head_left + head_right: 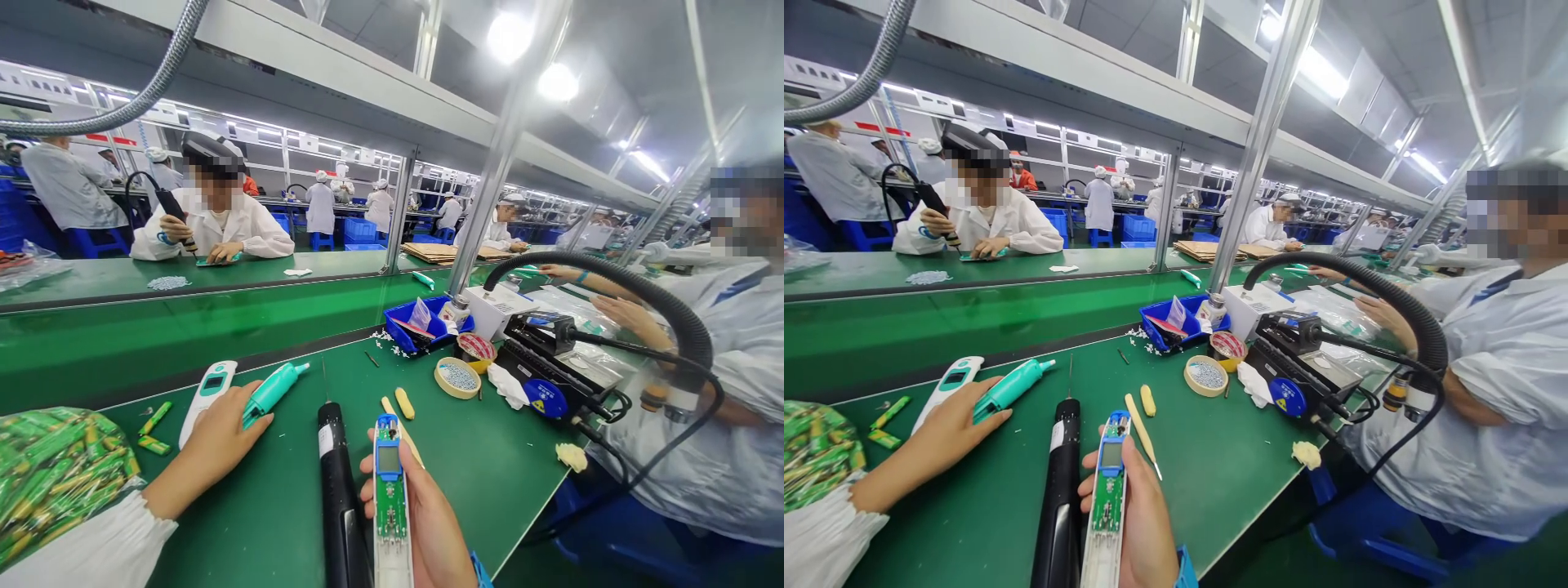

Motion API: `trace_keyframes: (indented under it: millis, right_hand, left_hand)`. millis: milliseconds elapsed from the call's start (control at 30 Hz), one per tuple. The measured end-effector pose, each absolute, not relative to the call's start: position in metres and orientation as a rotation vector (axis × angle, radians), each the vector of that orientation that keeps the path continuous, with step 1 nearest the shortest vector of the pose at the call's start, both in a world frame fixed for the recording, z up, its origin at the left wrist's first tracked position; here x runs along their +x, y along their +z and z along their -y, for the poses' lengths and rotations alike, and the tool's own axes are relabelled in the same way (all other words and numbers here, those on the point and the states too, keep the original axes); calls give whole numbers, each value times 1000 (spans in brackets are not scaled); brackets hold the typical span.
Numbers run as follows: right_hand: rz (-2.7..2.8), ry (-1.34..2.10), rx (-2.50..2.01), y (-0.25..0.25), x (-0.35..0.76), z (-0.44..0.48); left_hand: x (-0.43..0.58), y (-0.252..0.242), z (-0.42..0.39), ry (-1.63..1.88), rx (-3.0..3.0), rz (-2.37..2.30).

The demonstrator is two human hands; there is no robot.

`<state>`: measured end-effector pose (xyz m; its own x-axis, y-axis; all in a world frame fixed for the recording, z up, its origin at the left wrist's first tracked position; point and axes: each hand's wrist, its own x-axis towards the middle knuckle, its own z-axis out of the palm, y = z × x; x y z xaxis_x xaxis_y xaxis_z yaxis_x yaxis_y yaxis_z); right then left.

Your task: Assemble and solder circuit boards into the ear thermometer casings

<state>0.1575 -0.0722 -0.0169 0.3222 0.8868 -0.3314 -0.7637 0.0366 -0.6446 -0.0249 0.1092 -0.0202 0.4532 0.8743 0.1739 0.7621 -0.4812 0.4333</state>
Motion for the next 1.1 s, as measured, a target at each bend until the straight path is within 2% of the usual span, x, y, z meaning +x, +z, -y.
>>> trace_keyframes:
  millis: [100,200,333,500,700,1100]
  right_hand:
    - [172,1282,-845,-17,158,71]
    - [163,1277,-842,-16,158,70]
    - [162,1268,-840,-18,158,68]
    - [148,1310,-764,-19,159,66]
    - [226,1307,-555,6,160,59]
    - [239,1283,-593,2,162,46]
  left_hand:
    - [-24,-19,-107,542,2574,-1453]
    - [-19,-13,-97,705,2699,-1486]
    - [-2,-4,-61,910,2575,-1150]
    - [23,-1,-11,608,2001,-829]
    - [52,5,1,531,1300,-624]
    - [69,22,-6,434,1160,-506]
